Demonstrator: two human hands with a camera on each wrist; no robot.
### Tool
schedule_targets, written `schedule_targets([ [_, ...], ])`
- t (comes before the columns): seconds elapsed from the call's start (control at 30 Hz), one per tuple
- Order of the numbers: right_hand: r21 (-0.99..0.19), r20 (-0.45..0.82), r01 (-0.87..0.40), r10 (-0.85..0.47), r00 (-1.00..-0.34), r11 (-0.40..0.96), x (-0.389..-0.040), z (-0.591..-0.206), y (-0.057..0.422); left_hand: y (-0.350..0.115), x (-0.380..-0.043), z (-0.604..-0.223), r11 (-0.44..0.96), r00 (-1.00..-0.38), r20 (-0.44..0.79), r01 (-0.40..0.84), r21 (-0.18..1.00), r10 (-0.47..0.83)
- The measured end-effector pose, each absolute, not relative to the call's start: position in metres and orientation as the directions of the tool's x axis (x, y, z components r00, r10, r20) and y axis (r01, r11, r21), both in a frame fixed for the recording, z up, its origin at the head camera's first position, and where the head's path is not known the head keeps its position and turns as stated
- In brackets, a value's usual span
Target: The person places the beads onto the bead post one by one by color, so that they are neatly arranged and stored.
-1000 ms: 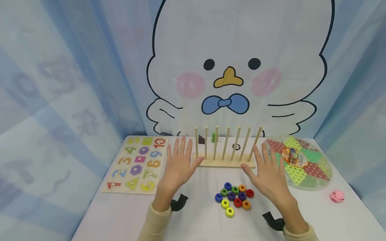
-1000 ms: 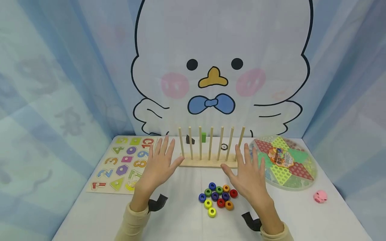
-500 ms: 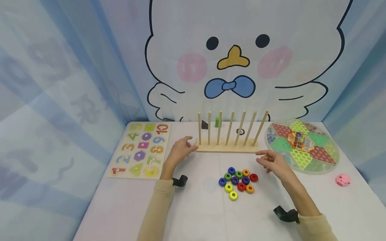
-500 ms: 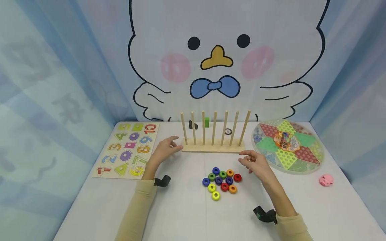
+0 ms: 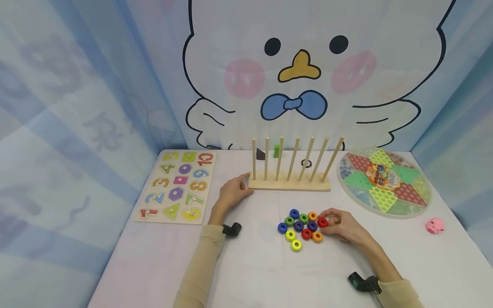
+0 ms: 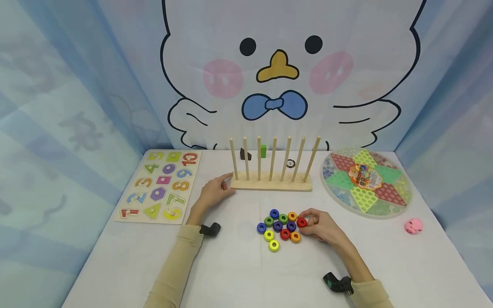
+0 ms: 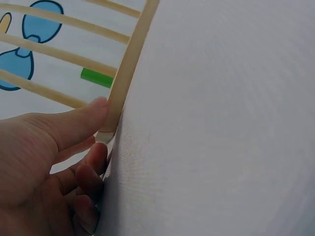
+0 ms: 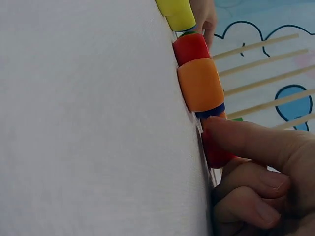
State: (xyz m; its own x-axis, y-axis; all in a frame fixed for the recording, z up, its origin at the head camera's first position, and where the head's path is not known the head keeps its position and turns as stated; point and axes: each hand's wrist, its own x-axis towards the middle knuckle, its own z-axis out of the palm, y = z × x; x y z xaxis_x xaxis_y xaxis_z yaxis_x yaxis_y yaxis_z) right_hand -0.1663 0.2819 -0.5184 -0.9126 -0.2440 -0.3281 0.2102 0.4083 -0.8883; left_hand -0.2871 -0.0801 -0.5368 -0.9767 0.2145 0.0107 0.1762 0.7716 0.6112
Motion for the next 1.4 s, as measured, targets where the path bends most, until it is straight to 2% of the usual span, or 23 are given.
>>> schedule_targets([
  [0.3, -0.858, -0.266, 0.176, -0.123, -0.956, 0.482, -0.173, -0.505, 0.268, -0.081, -0.284, -0.54, 0.779, -0.985, 0.018, 0.146, 0.61, 0.17],
  [0.43, -0.848, -0.163, 0.09, -0.095, -0.982, 0.523, -0.189, -0.472, 0.244, -0.081, -0.283, -0.541, 0.781, -0.987, 0.016, 0.137, 0.609, 0.16],
  [0.67, -0.839, 0.09, -0.179, -0.193, -0.977, 0.514, -0.232, -0.401, 0.178, -0.082, -0.285, -0.546, 0.779, -0.988, 0.025, 0.137, 0.611, 0.154],
  [0.9, -0.835, 0.22, -0.293, -0.206, -0.954, 0.466, -0.267, -0.343, 0.127, -0.08, -0.286, -0.547, 0.766, -0.984, 0.055, 0.168, 0.621, 0.17],
  [1.1, -0.801, 0.242, -0.31, -0.197, -0.95, 0.512, -0.291, -0.337, 0.101, -0.08, -0.287, -0.543, 0.771, -0.982, 0.059, 0.176, 0.612, 0.178],
  [1.4, -0.704, 0.245, -0.314, -0.197, -0.949, 0.637, -0.296, -0.354, 0.086, -0.08, -0.288, -0.543, 0.761, -0.98, 0.057, 0.182, 0.622, 0.188],
])
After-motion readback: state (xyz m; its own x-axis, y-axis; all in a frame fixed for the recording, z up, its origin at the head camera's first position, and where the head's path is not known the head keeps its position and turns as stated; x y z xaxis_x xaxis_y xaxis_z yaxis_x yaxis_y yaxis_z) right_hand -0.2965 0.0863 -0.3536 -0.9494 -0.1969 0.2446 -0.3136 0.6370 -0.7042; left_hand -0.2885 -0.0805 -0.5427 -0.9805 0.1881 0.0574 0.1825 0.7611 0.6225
